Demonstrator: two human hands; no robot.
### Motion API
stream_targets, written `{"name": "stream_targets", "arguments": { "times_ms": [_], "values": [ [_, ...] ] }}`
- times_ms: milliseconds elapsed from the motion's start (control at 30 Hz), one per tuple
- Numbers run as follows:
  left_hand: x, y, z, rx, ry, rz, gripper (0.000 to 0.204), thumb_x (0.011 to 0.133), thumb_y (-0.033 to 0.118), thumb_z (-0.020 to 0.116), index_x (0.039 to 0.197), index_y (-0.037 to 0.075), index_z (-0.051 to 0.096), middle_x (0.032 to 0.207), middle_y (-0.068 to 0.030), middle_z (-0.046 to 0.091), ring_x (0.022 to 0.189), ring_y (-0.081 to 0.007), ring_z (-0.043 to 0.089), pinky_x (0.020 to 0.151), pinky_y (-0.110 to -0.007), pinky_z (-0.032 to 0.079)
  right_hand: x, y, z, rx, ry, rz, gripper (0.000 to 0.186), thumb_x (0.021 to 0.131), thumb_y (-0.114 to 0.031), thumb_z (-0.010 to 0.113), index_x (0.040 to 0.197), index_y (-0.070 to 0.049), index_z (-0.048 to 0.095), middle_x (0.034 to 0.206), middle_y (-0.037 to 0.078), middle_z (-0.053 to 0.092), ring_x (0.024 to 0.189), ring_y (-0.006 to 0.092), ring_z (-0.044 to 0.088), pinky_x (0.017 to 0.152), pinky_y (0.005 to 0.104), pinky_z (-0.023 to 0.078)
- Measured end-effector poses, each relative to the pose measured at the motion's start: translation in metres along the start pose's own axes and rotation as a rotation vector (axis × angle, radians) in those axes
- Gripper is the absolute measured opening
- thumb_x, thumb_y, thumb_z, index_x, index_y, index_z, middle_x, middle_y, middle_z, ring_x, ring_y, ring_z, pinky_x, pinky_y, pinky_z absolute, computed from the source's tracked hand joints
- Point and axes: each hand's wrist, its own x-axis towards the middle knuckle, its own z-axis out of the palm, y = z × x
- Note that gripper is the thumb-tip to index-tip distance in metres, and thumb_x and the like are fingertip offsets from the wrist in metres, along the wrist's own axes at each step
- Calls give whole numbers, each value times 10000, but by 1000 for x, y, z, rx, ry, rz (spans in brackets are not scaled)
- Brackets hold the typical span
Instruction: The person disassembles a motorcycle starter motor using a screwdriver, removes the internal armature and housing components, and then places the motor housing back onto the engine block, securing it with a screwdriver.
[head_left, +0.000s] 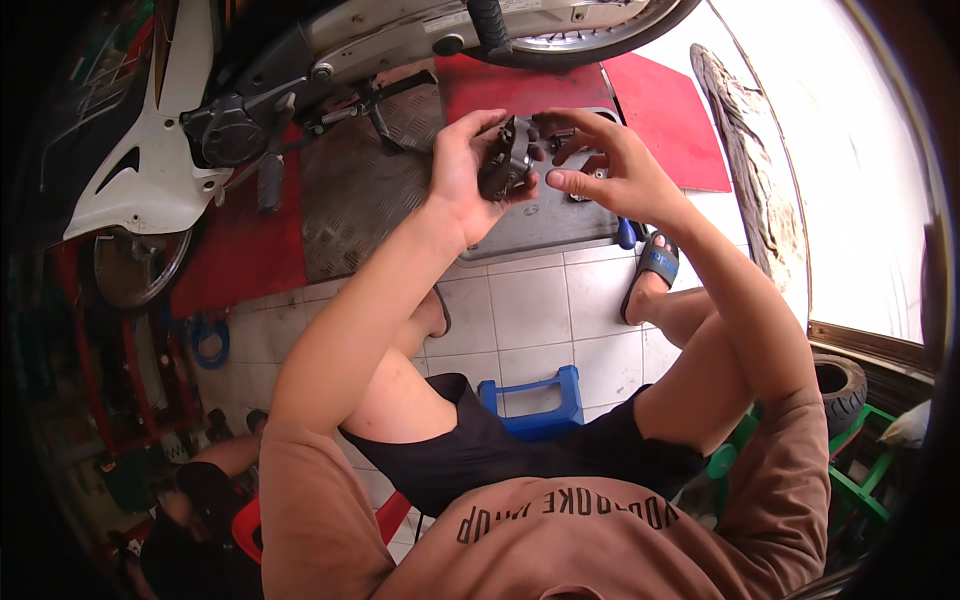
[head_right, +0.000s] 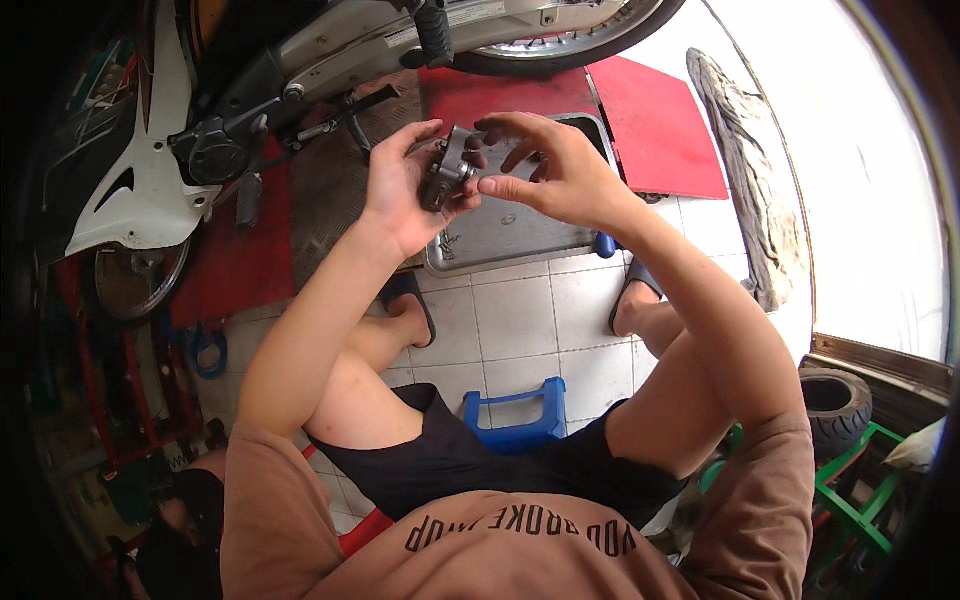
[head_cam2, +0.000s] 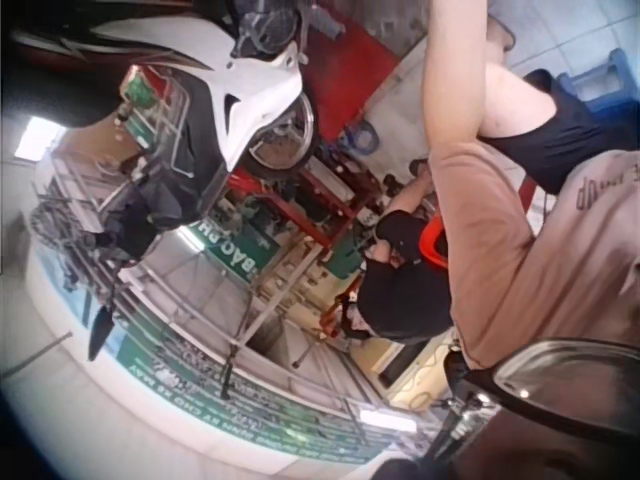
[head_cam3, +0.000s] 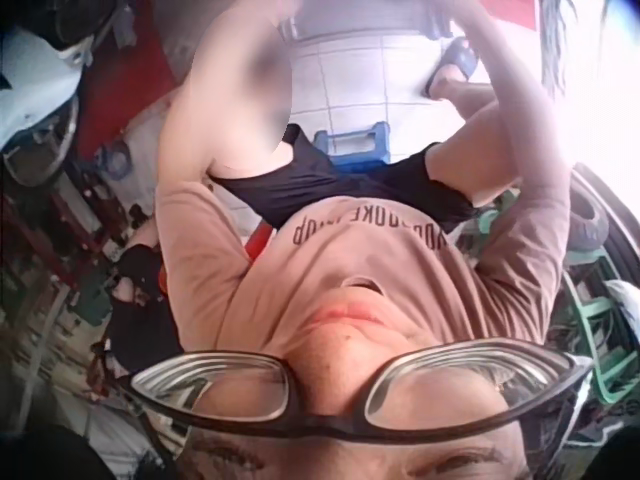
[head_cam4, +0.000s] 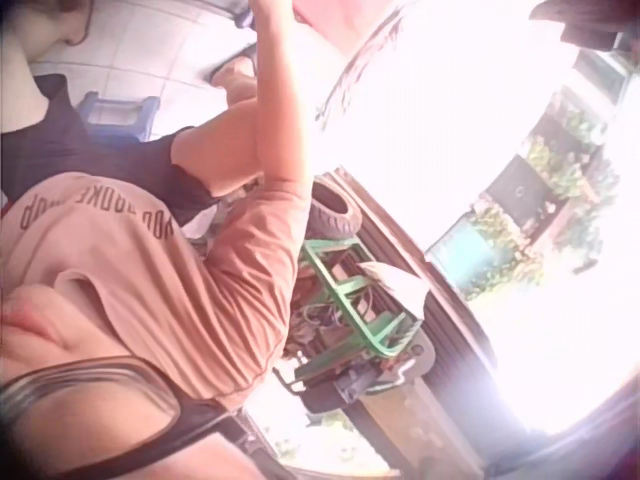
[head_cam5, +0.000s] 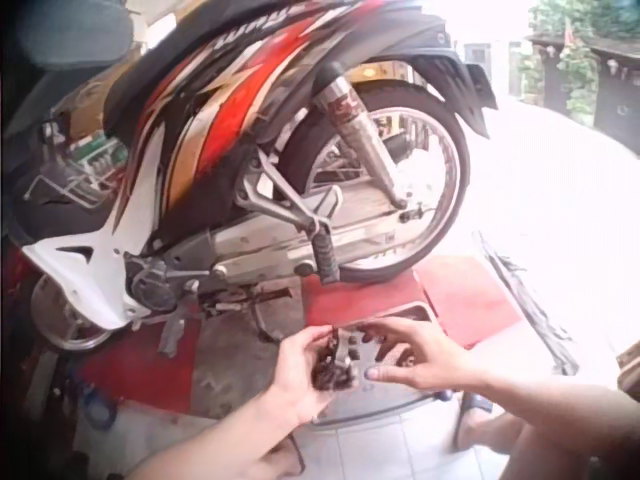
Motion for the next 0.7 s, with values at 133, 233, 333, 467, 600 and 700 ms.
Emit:
{"name": "stream_targets", "arguments": {
  "times_ms": [133,233,333,467,600,700],
  "values": [
    [5,-7,5,-120,2,44,456,863,410,525,1041,-10,546,862,-149,606,685,-241,575,629,-375,501,0,-8,6,-36,60,-76,723,717,-353,819,1281,-9,525,1184,136,613,905,209,659,653,289,517],
    [10,-9,4,-178,-18,21,479,857,411,531,1053,-26,540,854,-152,596,705,-265,579,652,-376,515,0,-4,6,-68,99,-89,747,690,-376,833,1265,-1,538,1165,144,617,920,224,655,703,312,519],
    [5,-10,14,-171,30,31,513,853,428,525,1066,-38,538,841,-157,586,732,-291,584,676,-377,529,0,0,8,-97,119,-67,770,662,-402,844,1246,5,551,1140,153,624,933,238,652,747,333,522],
    [8,-12,10,-184,-2,27,554,850,453,512,1089,-46,527,896,-163,587,790,-311,590,725,-379,534,1,-4,17,-79,178,-35,782,647,-421,847,1239,4,561,1130,154,634,935,245,652,784,346,520],
    [13,-17,11,-190,34,83,569,861,472,481,1105,-41,526,1009,-161,587,868,-305,587,796,-384,513,4,-3,26,-5,237,57,736,658,-423,844,1212,-10,589,1077,162,657,897,230,657,781,330,520],
    [11,-18,17,-206,90,111,566,869,478,461,1111,-30,522,1033,-151,589,906,-285,576,848,-376,479,8,-2,32,96,237,185,681,674,-391,846,1170,10,607,1015,163,670,850,195,660,756,302,520]
  ]
}}
